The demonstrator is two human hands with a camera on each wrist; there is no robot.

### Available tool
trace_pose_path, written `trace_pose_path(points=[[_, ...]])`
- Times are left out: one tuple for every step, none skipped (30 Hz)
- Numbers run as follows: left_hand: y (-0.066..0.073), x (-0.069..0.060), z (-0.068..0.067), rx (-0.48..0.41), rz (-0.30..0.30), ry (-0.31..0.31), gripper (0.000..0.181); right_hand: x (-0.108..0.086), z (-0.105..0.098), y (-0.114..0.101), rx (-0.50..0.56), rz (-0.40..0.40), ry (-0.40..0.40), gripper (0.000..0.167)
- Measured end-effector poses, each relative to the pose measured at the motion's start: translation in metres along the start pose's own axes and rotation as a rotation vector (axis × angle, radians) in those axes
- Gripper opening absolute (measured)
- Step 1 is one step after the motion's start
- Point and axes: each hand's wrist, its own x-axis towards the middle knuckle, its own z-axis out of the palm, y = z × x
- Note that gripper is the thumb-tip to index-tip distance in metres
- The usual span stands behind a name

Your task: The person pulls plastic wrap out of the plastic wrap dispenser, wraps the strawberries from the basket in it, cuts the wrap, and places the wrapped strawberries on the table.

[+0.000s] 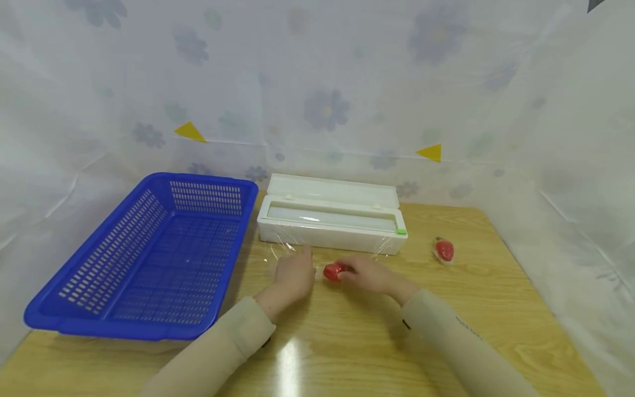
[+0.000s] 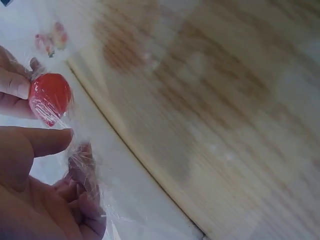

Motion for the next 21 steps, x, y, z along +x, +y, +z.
trace_pose_path(points=[[0.0, 0.0, 0.0, -0.008, 0.003, 0.026, 0.03, 0.001, 0.0, 0.001, 0.024, 0.011, -0.013, 0.027], [-0.001, 0.0, -0.001, -0.021, 0.012, 0.058, 0.029, 0.002, -0.001, 0.001, 0.042, 0.024, -0.023, 0.027], [-0.001, 0.0, -0.001, -0.033, 0.023, 0.09, 0.027, 0.002, -0.001, 0.002, 0.058, 0.039, -0.033, 0.028], [-0.002, 0.0, -0.002, -0.032, 0.036, 0.118, 0.027, 0.003, -0.002, 0.002, 0.074, 0.05, -0.042, 0.029], [-0.003, -0.001, -0.003, -0.021, 0.051, 0.144, 0.028, 0.003, -0.002, 0.002, 0.088, 0.059, -0.047, 0.029], [-0.003, -0.001, -0.003, -0.005, 0.074, 0.16, 0.028, 0.004, -0.002, 0.002, 0.096, 0.065, -0.051, 0.03], [-0.002, -0.002, -0.004, 0.017, 0.102, 0.168, 0.028, 0.004, -0.003, 0.002, 0.101, 0.067, -0.052, 0.029], [0.0, -0.004, -0.005, 0.039, 0.131, 0.177, 0.027, 0.004, -0.004, 0.003, 0.101, 0.067, -0.051, 0.03], [0.003, -0.005, -0.006, 0.064, 0.154, 0.172, 0.026, 0.004, -0.005, 0.003, 0.105, 0.069, -0.05, 0.029], [0.006, -0.006, -0.005, 0.087, 0.172, 0.159, 0.024, 0.004, -0.005, 0.004, 0.106, 0.067, -0.049, 0.029], [0.008, -0.007, -0.004, 0.105, 0.189, 0.147, 0.024, 0.005, -0.006, 0.005, 0.105, 0.069, -0.045, 0.028], [0.011, -0.007, -0.003, 0.118, 0.201, 0.136, 0.023, 0.005, -0.007, 0.005, 0.11, 0.075, -0.043, 0.028], [0.014, -0.006, -0.002, 0.128, 0.204, 0.129, 0.022, 0.005, -0.008, 0.006, 0.128, 0.082, -0.044, 0.028], [0.015, -0.004, 0.0, 0.132, 0.198, 0.117, 0.023, 0.006, -0.009, 0.006, 0.148, 0.089, -0.049, 0.029], [0.016, -0.002, 0.002, 0.136, 0.189, 0.101, 0.021, 0.006, -0.01, 0.007, 0.167, 0.097, -0.054, 0.029], [0.016, 0.0, 0.004, 0.138, 0.183, 0.095, 0.019, 0.006, -0.011, 0.007, 0.185, 0.103, -0.058, 0.03], [0.015, 0.002, 0.005, 0.139, 0.181, 0.095, 0.017, 0.006, -0.011, 0.007, 0.203, 0.107, -0.06, 0.032], [0.015, 0.004, 0.006, 0.142, 0.181, 0.09, 0.016, 0.006, -0.012, 0.007, 0.232, 0.112, -0.066, 0.034], [0.014, 0.005, 0.006, 0.148, 0.185, 0.089, 0.015, 0.005, -0.012, 0.007, 0.261, 0.118, -0.069, 0.035], [0.014, 0.005, 0.006, 0.151, 0.189, 0.085, 0.015, 0.004, -0.012, 0.008, 0.279, 0.122, -0.066, 0.038], [0.014, 0.006, 0.006, 0.153, 0.196, 0.085, 0.015, 0.004, -0.012, 0.009, 0.294, 0.132, -0.057, 0.04]])
